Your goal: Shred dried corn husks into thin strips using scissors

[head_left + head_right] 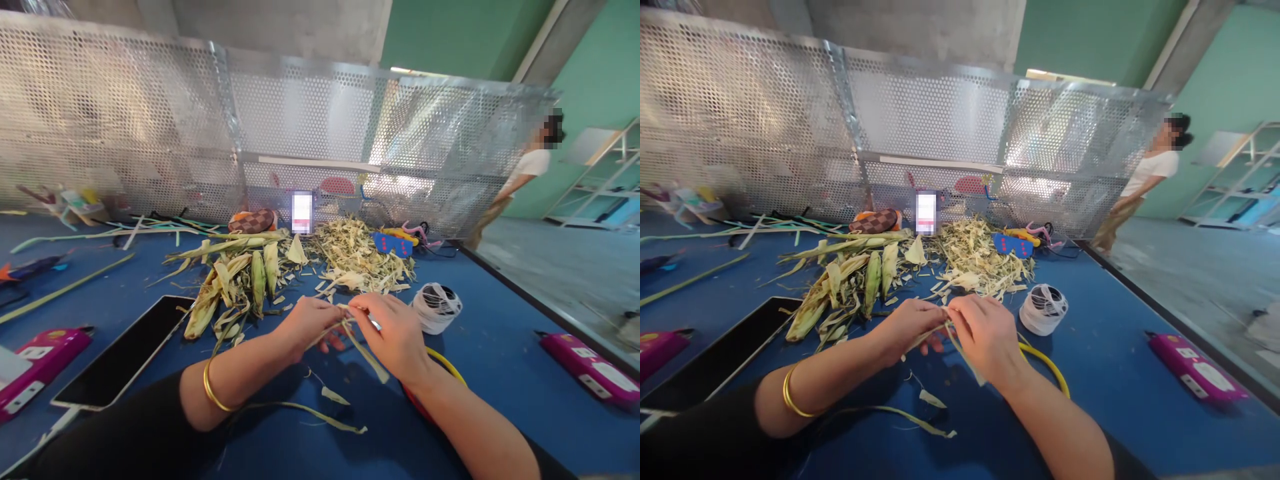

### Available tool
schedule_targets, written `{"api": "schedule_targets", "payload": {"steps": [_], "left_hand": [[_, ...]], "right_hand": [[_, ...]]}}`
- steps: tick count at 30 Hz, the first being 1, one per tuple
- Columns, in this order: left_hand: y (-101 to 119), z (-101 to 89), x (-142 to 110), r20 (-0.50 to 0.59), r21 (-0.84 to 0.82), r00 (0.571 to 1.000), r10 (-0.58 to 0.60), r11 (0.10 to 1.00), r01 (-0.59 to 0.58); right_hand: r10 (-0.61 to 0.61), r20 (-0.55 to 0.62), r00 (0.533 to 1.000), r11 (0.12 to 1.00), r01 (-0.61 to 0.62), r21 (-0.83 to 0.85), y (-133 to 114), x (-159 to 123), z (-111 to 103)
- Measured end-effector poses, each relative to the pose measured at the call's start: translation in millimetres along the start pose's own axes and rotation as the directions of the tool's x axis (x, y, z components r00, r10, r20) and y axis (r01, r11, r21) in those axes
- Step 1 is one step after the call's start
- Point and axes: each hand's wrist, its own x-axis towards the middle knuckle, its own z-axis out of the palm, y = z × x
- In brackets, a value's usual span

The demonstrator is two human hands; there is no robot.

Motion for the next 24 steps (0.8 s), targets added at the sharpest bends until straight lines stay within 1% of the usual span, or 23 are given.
{"api": "schedule_targets", "payload": {"steps": [2, 4, 7, 9, 12, 15, 19, 21, 24], "left_hand": [[1, -1.9, 2, -0.029, -0.141, 0.999, -0.022, 0.990, 0.017], [0, -2.5, 3, -0.062, -0.252, 0.997, -0.043, 0.967, 0.026], [0, -0.9, 2, -0.120, -0.357, 0.991, -0.065, 0.934, 0.018], [1, 0.8, 1, -0.148, -0.407, 0.985, -0.090, 0.913, 0.022], [3, 2.1, 1, -0.160, -0.475, 0.980, -0.116, 0.880, 0.027], [6, 2.0, 2, -0.135, -0.538, 0.983, -0.125, 0.842, 0.033], [9, 1.6, 2, -0.075, -0.607, 0.988, -0.134, 0.792, 0.061], [8, 1.1, 2, -0.076, -0.626, 0.991, -0.110, 0.779, 0.038], [5, -0.2, 3, -0.105, -0.638, 0.993, -0.053, 0.769, -0.027]], "right_hand": [[-0.079, 0.021, 0.997, 0.989, 0.081, -0.127, -2, -1, 2], [-0.124, 0.059, 0.991, 0.966, 0.134, -0.222, -3, -2, 5], [-0.162, 0.095, 0.982, 0.930, 0.185, -0.318, -4, -4, 9], [-0.186, 0.089, 0.979, 0.913, 0.206, -0.353, -5, -6, 12], [-0.201, 0.028, 0.979, 0.914, 0.198, -0.355, -7, -7, 15], [-0.187, -0.031, 0.982, 0.928, 0.167, -0.333, -8, -6, 15], [-0.189, -0.024, 0.982, 0.928, 0.170, -0.333, -8, -4, 11], [-0.175, -0.024, 0.984, 0.931, 0.157, -0.330, -8, -3, 9], [-0.119, -0.064, 0.991, 0.951, 0.095, -0.296, -9, -3, 7]]}}
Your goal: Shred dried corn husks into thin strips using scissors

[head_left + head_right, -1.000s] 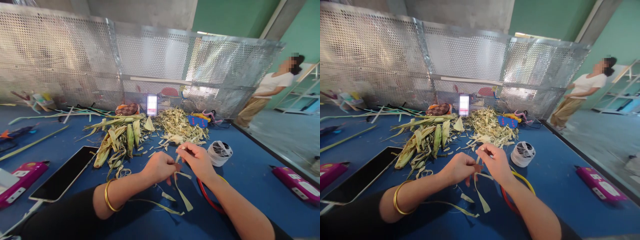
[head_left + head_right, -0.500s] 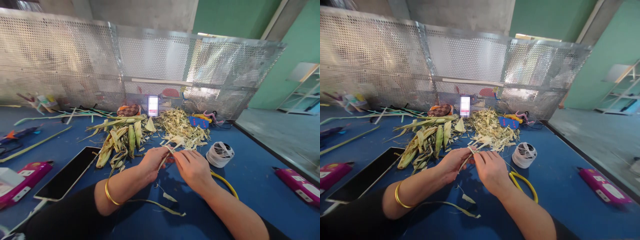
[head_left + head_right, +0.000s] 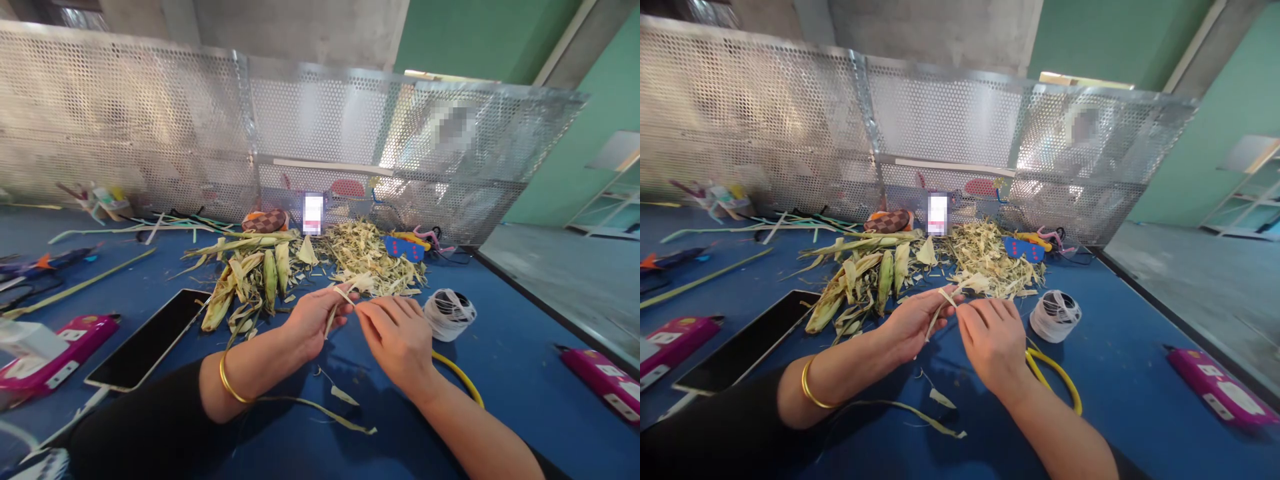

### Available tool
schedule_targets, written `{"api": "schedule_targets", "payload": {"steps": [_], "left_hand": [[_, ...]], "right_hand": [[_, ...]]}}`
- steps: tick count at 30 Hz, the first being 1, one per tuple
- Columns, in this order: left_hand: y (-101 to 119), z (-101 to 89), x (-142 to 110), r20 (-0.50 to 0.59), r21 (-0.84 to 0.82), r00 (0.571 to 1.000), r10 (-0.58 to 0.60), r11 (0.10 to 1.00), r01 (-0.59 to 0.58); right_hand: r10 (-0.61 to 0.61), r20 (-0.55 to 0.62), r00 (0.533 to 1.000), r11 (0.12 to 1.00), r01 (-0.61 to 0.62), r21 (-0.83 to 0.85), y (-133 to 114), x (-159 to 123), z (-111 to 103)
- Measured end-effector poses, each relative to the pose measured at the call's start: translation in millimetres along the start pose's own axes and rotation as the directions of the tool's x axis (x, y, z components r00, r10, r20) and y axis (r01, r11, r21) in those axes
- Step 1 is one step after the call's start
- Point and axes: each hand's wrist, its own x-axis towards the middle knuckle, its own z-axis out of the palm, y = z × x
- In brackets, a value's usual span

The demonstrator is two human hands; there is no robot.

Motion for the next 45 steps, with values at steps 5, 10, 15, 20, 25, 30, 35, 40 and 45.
{"api": "schedule_targets", "payload": {"steps": [5, 10, 15, 20, 25, 30, 35, 40, 45], "left_hand": [[-2, -2.7, -1, 0.056, 0.071, 0.998, 0.039, 0.997, -0.043], [0, -0.5, -6, 0.008, 0.129, 0.998, 0.056, 0.990, -0.056], [-3, 1.2, -7, -0.017, 0.020, 0.995, 0.100, 0.995, -0.099], [-5, 2.5, -6, 0.040, -0.006, 0.997, 0.073, 0.997, -0.073], [-3, 3.6, -8, 0.151, -0.019, 0.988, 0.039, 0.999, -0.037], [-4, 2.2, -8, 0.136, 0.031, 0.988, 0.070, 0.997, -0.075], [-7, -0.6, -5, 0.055, 0.070, 0.995, 0.086, 0.994, -0.090], [-9, -2.8, -2, 0.064, 0.024, 0.994, 0.087, 0.996, -0.089], [-11, -2.9, -5, 0.092, 0.043, 0.994, 0.057, 0.997, -0.061]], "right_hand": [[0.146, -0.004, 0.989, 0.981, -0.144, 0.129, 2, -1, 4], [0.204, -0.033, 0.978, 0.969, -0.197, 0.146, 4, -1, 4], [0.212, 0.026, 0.977, 0.950, -0.213, 0.227, -1, -2, 4], [0.356, 0.114, 0.928, 0.820, -0.368, 0.438, 1, -5, 12], [0.412, 0.119, 0.903, 0.790, -0.419, 0.447, 3, -6, 14], [0.395, 0.119, 0.911, 0.815, -0.407, 0.412, 3, -6, 14], [0.280, 0.065, 0.958, 0.909, -0.286, 0.304, 4, -4, 11], [-0.230, 0.088, 0.969, 0.971, 0.222, 0.094, -1, 1, 7], [-0.398, 0.196, 0.896, 0.916, 0.399, 0.035, -6, 1, 10]]}}
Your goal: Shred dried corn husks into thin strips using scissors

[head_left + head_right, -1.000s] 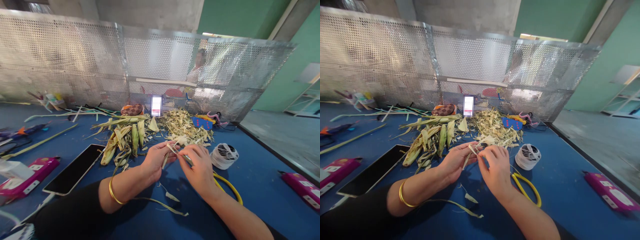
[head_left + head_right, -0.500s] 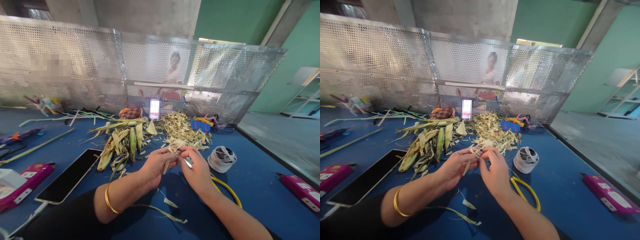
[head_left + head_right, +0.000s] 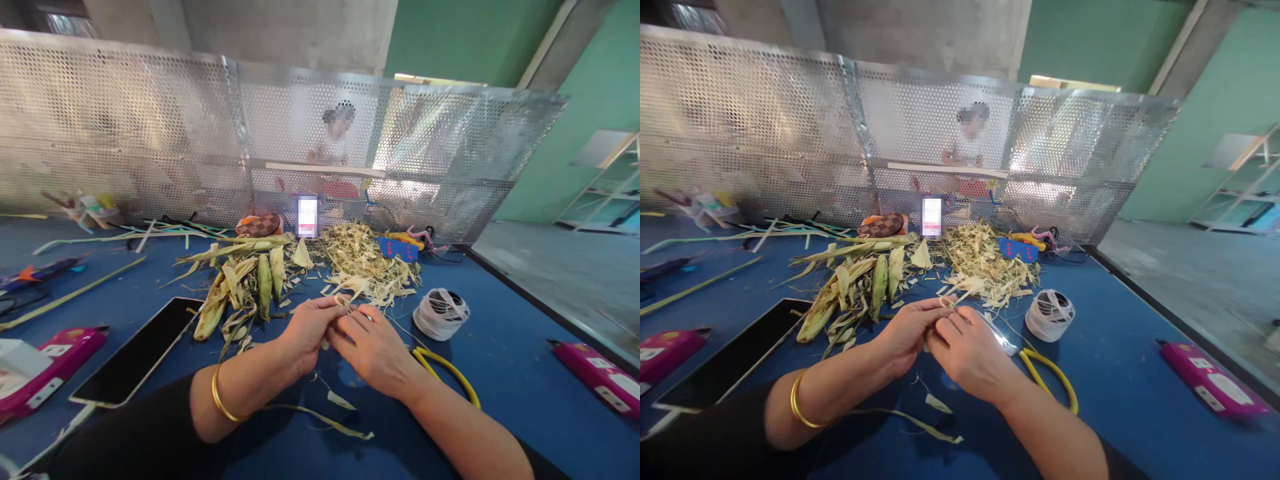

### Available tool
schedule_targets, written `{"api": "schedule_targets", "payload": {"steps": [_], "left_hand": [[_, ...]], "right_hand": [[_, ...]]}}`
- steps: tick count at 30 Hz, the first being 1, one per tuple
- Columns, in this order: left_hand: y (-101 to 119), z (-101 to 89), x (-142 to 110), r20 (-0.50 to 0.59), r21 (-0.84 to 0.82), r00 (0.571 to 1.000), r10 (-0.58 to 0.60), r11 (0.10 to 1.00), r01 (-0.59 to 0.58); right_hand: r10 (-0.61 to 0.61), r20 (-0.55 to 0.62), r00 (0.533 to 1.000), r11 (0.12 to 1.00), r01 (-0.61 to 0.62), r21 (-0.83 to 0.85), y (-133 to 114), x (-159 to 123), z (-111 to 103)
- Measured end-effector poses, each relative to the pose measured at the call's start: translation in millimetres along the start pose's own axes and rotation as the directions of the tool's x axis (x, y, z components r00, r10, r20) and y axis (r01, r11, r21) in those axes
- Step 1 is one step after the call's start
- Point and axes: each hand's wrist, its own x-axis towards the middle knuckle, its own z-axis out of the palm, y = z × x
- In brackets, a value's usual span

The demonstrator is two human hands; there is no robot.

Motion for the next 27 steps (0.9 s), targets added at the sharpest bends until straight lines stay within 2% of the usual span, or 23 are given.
{"api": "schedule_targets", "payload": {"steps": [3, 5, 6, 9, 11, 13, 15, 18, 21, 24, 27], "left_hand": [[1, 0.2, -1, 0.002, 0.027, 1.000, -0.007, 1.000, 0.007], [3, 0.1, -1, -0.019, 0.034, 1.000, -0.003, 0.999, 0.004], [3, 0.1, 0, -0.028, 0.039, 1.000, -0.005, 0.999, 0.006], [6, 0.6, 0, -0.041, 0.083, 0.999, -0.022, 0.996, 0.025], [7, 1.4, -1, -0.047, 0.108, 0.998, -0.029, 0.994, 0.034], [8, 2.3, -2, -0.047, 0.116, 0.998, -0.031, 0.993, 0.036], [8, 2.6, -2, -0.026, 0.136, 0.999, -0.042, 0.990, 0.045], [7, 2.4, -3, -0.007, 0.179, 0.998, -0.057, 0.982, 0.057], [5, 2.4, -3, -0.008, 0.215, 0.999, -0.050, 0.975, 0.051], [5, 2.7, -3, -0.036, 0.209, 0.998, -0.042, 0.977, 0.048], [6, 1.4, -1, -0.076, 0.159, 0.996, -0.040, 0.986, 0.051]], "right_hand": [[0.110, -0.092, 0.990, 0.988, -0.099, 0.119, 1, -1, 0], [0.259, -0.148, 0.954, 0.947, -0.221, 0.234, 3, -3, -2], [0.348, -0.170, 0.922, 0.910, -0.289, 0.297, 5, -3, -3], [0.619, -0.155, 0.770, 0.726, -0.485, 0.488, 10, -6, 0], [0.759, -0.050, 0.649, 0.552, -0.600, 0.579, 13, -8, 5], [0.831, 0.087, 0.549, 0.385, -0.681, 0.623, 15, -10, 12], [0.846, 0.191, 0.498, 0.281, -0.720, 0.634, 16, -11, 17], [0.833, 0.250, 0.493, 0.253, -0.742, 0.621, 14, -11, 20], [0.830, 0.242, 0.503, 0.299, -0.767, 0.568, 12, -11, 19], [0.824, 0.195, 0.532, 0.373, -0.768, 0.521, 11, -10, 15], [0.819, 0.187, 0.543, 0.370, -0.748, 0.552, 10, -9, 10]]}}
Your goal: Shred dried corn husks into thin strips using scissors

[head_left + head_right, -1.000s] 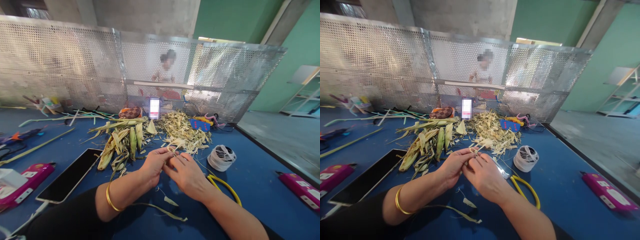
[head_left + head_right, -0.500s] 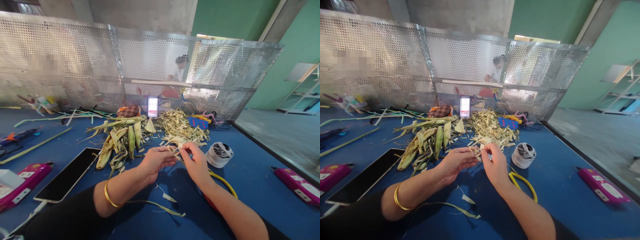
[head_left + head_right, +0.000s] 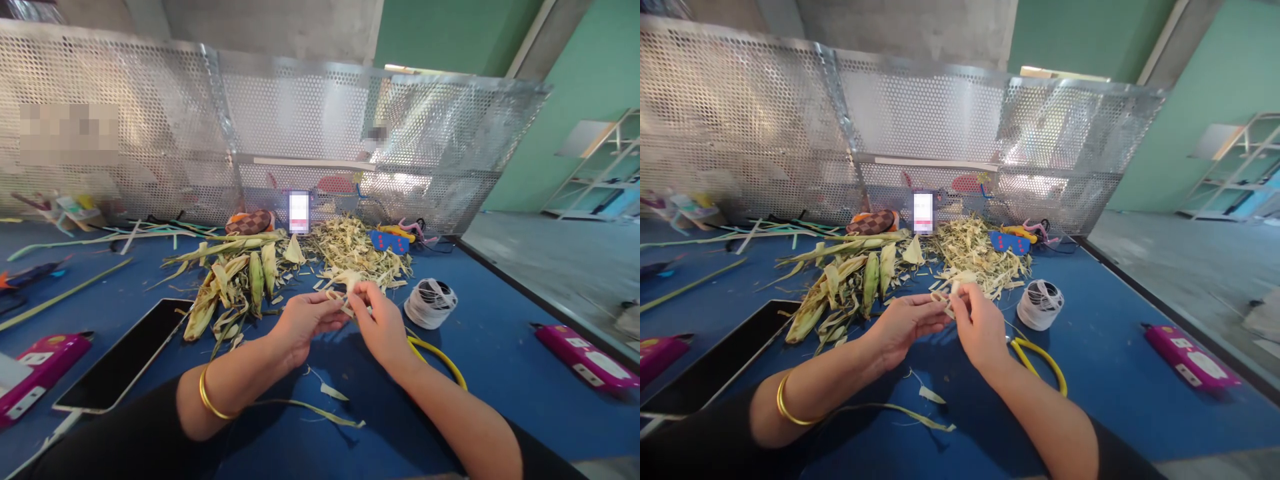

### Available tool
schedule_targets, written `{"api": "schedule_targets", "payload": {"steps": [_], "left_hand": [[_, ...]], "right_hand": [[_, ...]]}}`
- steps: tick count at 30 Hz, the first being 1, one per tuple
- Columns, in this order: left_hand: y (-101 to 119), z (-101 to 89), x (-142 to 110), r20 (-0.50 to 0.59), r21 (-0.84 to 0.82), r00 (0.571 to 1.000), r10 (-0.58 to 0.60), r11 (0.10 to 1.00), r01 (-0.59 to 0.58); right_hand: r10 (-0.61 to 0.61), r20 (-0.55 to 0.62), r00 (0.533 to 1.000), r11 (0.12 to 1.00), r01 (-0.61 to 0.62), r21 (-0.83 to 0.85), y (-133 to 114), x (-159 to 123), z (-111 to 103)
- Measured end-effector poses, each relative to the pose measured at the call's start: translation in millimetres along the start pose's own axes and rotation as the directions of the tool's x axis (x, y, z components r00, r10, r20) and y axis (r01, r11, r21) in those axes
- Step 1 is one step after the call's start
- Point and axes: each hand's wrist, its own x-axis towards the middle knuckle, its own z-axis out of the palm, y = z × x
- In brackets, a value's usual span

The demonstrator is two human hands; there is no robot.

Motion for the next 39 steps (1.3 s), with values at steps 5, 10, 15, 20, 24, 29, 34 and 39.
{"api": "schedule_targets", "payload": {"steps": [5, 10, 15, 20, 24, 29, 34, 39], "left_hand": [[-0.7, -3.7, 5.4, -0.037, -0.081, 0.999, 0.003, 0.997, -0.006], [-0.9, -1.9, 3.6, -0.051, -0.068, 0.999, 0.009, 0.998, -0.012], [-0.5, -1.5, 1.1, -0.055, -0.027, 0.997, 0.056, 0.998, -0.057], [-3.3, -3.4, 1.6, -0.037, -0.042, 0.997, 0.068, 0.997, -0.070], [-3.2, -3.3, 1.0, -0.042, -0.054, 0.996, 0.077, 0.995, -0.079], [-2.6, -2.2, 0.6, -0.045, -0.016, 0.995, 0.086, 0.996, -0.086], [-1.0, -1.8, -0.4, 0.009, 0.050, 0.997, 0.074, 0.996, -0.074], [3.2, -1.6, -2.2, 0.070, 0.058, 0.997, 0.022, 0.998, -0.026]], "right_hand": [[-0.014, -0.053, 0.998, 0.999, 0.012, -0.042, -3.5, -0.5, -3.2], [-0.225, -0.015, 0.974, 0.966, 0.221, -0.132, -1.4, -0.1, -3.9], [-0.326, -0.007, 0.945, 0.924, 0.317, -0.212, -3.0, -2.0, -3.2], [-0.392, 0.027, 0.919, 0.882, 0.384, -0.272, -4.3, -3.8, -3.6], [-0.285, 0.056, 0.957, 0.931, 0.291, -0.222, -2.8, -4.3, -4.2], [-0.256, 0.079, 0.963, 0.954, 0.265, -0.141, -3.7, -1.1, -6.1], [-0.177, 0.010, 0.984, 0.982, 0.177, -0.063, -3.8, 3.1, -8.3], [-0.019, 0.061, 0.998, 1.000, 0.018, 0.017, -2.1, 2.0, -4.6]]}}
